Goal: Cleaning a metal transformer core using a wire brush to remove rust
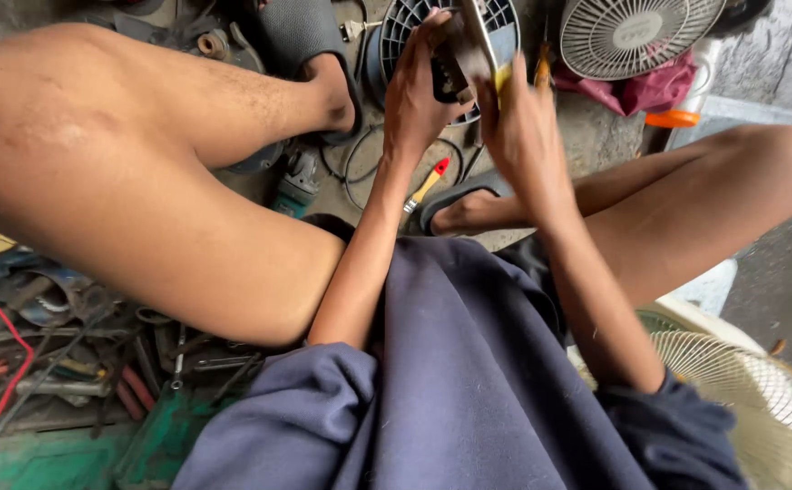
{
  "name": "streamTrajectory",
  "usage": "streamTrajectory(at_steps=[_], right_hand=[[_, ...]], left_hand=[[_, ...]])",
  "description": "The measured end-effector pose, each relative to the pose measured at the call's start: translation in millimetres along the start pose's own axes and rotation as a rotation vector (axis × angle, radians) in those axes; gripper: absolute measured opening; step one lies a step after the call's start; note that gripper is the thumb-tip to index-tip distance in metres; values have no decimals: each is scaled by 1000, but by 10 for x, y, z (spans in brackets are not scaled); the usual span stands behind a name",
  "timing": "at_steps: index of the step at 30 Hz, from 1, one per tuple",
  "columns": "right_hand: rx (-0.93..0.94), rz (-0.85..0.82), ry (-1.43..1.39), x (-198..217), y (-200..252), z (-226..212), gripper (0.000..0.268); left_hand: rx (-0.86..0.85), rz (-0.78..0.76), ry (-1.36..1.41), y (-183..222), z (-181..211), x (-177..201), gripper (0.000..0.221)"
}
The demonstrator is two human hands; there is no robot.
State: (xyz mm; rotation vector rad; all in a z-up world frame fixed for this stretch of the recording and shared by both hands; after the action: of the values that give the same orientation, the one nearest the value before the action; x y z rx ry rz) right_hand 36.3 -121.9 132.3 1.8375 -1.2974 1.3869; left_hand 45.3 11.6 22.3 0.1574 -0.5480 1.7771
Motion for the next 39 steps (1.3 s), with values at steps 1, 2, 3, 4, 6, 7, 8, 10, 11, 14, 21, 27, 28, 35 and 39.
streamTrajectory(at_steps=[1, 2, 3, 4, 6, 7, 8, 10, 11, 14, 21, 27, 28, 35, 39], right_hand=[[-17, 4, -7, 189, -82, -49, 41], [-32, -79, -48, 329, -172, -95, 29], [-32, -161, -81, 473, -326, -106, 32], [-34, -156, -81, 682, -198, -212, 32], [-181, -309, -57, 1029, 41, -343, 27], [-180, -329, -61, 875, 174, -315, 27], [-215, -345, -15, 734, 322, -271, 27], [-247, -357, 26, 439, 360, -264, 28], [-187, -231, -41, 351, 197, -278, 32], [-69, -90, -118, 367, -200, -121, 26], [-340, -336, -96, 708, 358, -239, 20], [62, -62, -64, 250, -313, -18, 22], [55, -59, -66, 470, -177, -151, 22], [-71, -85, -125, 340, 160, -281, 29], [50, 24, -147, 434, -171, -135, 23]], left_hand=[[-2, -18, -4, 18, -11, 7, 106], [11, -32, 32, 30, -45, 18, 105], [23, -30, 72, -23, -95, -4, 104], [18, -32, 72, -6, -68, -3, 104], [15, -15, 13, 10, -29, -13, 110], [35, -14, 11, 38, -84, -67, 110], [11, 20, -13, 73, -114, -107, 113], [-17, 54, -45, 135, -69, -14, 116], [-14, 44, -3, 75, 15, 31, 112], [23, -2, 17, 43, -125, -67, 107], [36, 41, 43, 57, -73, -59, 93], [57, -24, 36, 42, -213, -93, 99], [55, -32, 35, 106, -173, -46, 99], [53, -6, 0, 210, -215, -71, 111], [73, -27, 52, -15, -18, 52, 95]])
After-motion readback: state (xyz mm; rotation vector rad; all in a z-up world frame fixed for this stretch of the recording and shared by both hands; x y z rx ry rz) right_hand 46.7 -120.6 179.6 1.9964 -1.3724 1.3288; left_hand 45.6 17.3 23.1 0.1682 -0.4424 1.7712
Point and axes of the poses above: each hand's wrist, its own y-axis away from the middle knuckle, its own x-axis out of the back of the hand, z = x × y, the point moved 4 cm from there along -y, towards the middle knuckle, and after that the axes turned 3 degrees about y, right-handed, at the moved point
